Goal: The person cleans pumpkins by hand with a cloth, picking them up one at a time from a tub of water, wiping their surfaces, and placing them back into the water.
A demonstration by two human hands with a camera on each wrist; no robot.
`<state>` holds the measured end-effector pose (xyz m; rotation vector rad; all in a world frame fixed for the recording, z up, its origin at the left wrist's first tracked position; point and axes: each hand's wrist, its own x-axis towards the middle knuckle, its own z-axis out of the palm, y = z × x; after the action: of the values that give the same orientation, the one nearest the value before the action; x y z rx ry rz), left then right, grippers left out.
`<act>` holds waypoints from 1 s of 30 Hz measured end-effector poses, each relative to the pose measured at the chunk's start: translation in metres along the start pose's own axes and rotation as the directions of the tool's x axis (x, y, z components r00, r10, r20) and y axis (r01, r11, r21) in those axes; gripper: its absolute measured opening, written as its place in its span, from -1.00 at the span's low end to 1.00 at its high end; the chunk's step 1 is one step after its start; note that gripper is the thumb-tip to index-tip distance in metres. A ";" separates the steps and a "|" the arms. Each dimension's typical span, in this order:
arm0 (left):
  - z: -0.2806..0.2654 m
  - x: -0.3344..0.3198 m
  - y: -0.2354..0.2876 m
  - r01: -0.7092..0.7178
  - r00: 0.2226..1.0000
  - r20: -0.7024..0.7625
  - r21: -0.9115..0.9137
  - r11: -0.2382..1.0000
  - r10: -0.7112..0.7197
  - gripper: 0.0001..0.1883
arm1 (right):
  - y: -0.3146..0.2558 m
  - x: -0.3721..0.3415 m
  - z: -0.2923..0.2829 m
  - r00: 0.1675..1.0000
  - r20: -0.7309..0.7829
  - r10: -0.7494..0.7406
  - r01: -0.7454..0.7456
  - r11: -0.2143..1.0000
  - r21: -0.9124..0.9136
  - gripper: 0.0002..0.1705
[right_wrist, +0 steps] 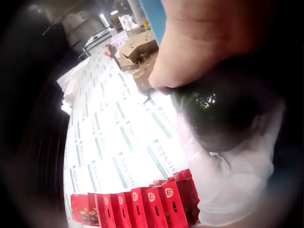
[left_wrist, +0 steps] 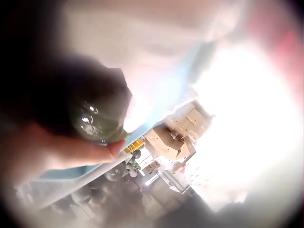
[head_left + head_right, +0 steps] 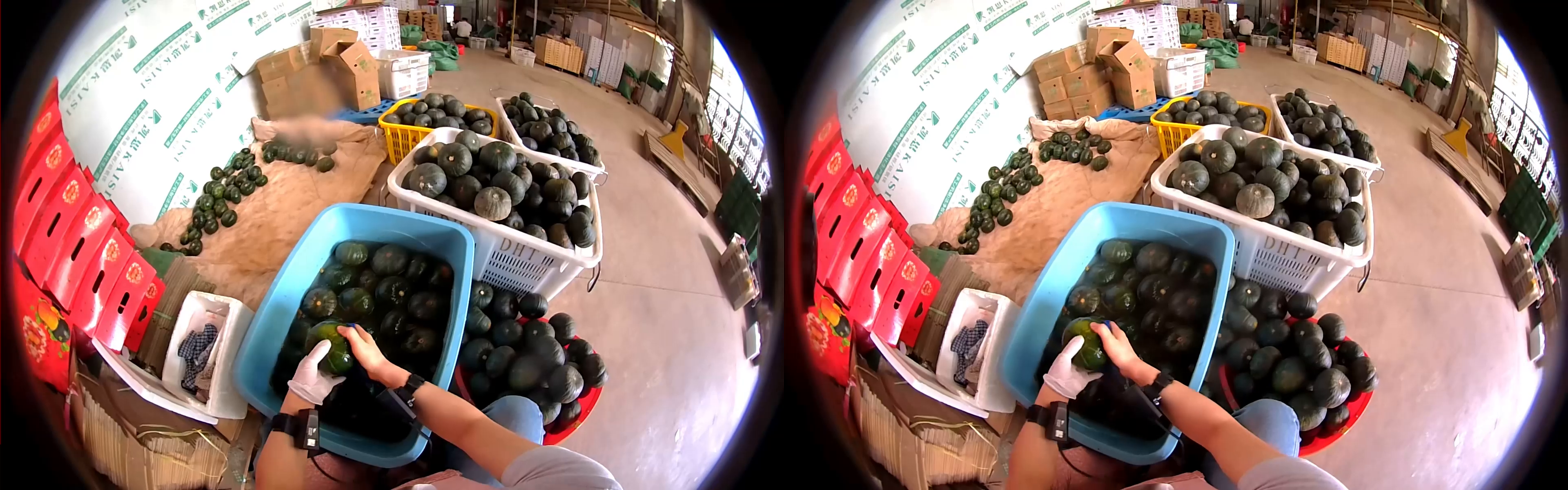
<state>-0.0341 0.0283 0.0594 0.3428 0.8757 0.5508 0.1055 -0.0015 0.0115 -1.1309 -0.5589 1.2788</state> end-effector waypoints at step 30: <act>-0.005 0.002 0.023 -0.401 0.915 0.301 0.596 0.696 0.269 -0.62 | -0.023 -0.004 -0.003 0.951 0.218 0.218 -0.244 0.964 0.102 -0.24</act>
<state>-0.0440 0.0482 0.0667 1.2049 0.7961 0.5247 0.1175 -0.0038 0.0310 -0.9841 -0.4976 1.6252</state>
